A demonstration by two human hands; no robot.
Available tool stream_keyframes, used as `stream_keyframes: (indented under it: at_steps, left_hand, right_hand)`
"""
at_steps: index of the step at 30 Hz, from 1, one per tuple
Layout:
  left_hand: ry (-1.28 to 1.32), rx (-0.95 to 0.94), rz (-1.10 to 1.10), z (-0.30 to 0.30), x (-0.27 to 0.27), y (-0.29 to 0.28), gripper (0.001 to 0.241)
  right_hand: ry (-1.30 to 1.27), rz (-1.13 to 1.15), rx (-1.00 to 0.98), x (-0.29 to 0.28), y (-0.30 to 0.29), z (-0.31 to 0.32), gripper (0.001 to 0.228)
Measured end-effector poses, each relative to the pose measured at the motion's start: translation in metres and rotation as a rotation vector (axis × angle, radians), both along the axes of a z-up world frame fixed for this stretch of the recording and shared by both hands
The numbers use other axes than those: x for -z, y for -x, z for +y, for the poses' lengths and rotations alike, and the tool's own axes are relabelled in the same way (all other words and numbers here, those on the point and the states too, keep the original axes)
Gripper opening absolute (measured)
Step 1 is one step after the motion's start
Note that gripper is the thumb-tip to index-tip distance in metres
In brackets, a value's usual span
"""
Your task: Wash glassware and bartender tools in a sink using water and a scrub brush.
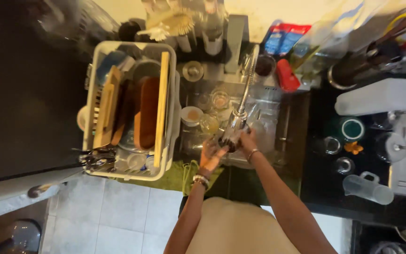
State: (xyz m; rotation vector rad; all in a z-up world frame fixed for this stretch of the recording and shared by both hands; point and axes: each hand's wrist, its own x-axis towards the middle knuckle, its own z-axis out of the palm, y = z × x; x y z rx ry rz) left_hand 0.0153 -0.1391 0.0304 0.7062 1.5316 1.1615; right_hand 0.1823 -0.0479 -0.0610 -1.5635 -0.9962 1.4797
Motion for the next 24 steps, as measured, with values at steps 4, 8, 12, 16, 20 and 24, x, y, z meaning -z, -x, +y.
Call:
stream_keyframes:
  at_steps: [4, 8, 12, 16, 20, 24]
  left_hand:
    - [-0.163, 0.058, -0.249, 0.021, -0.081, -0.019, 0.095]
    - [-0.307, 0.229, 0.418, 0.036, -0.135, -0.001, 0.104]
    - [-0.200, 0.331, 0.490, 0.055, -0.141, 0.012, 0.101]
    - [-0.101, 0.402, 0.475, 0.059, -0.136, 0.014, 0.103]
    - [-0.089, 0.490, 0.357, 0.049, -0.088, 0.020, 0.103]
    - [-0.165, 0.557, 0.257, 0.051, -0.075, 0.029, 0.103]
  right_hand:
    - [0.717, 0.884, -0.002, -0.103, 0.013, 0.006, 0.076]
    - [1.018, 1.118, -0.077, -0.128, 0.005, -0.010, 0.102]
    - [1.056, 0.960, -0.273, -0.161, -0.010, 0.002, 0.081]
    - [0.367, 0.389, -0.193, -0.117, -0.040, 0.014, 0.032]
    - [0.229, 0.148, -0.388, -0.145, -0.043, 0.027, 0.024]
    - [0.090, -0.332, -0.582, -0.127, -0.033, 0.030, 0.027]
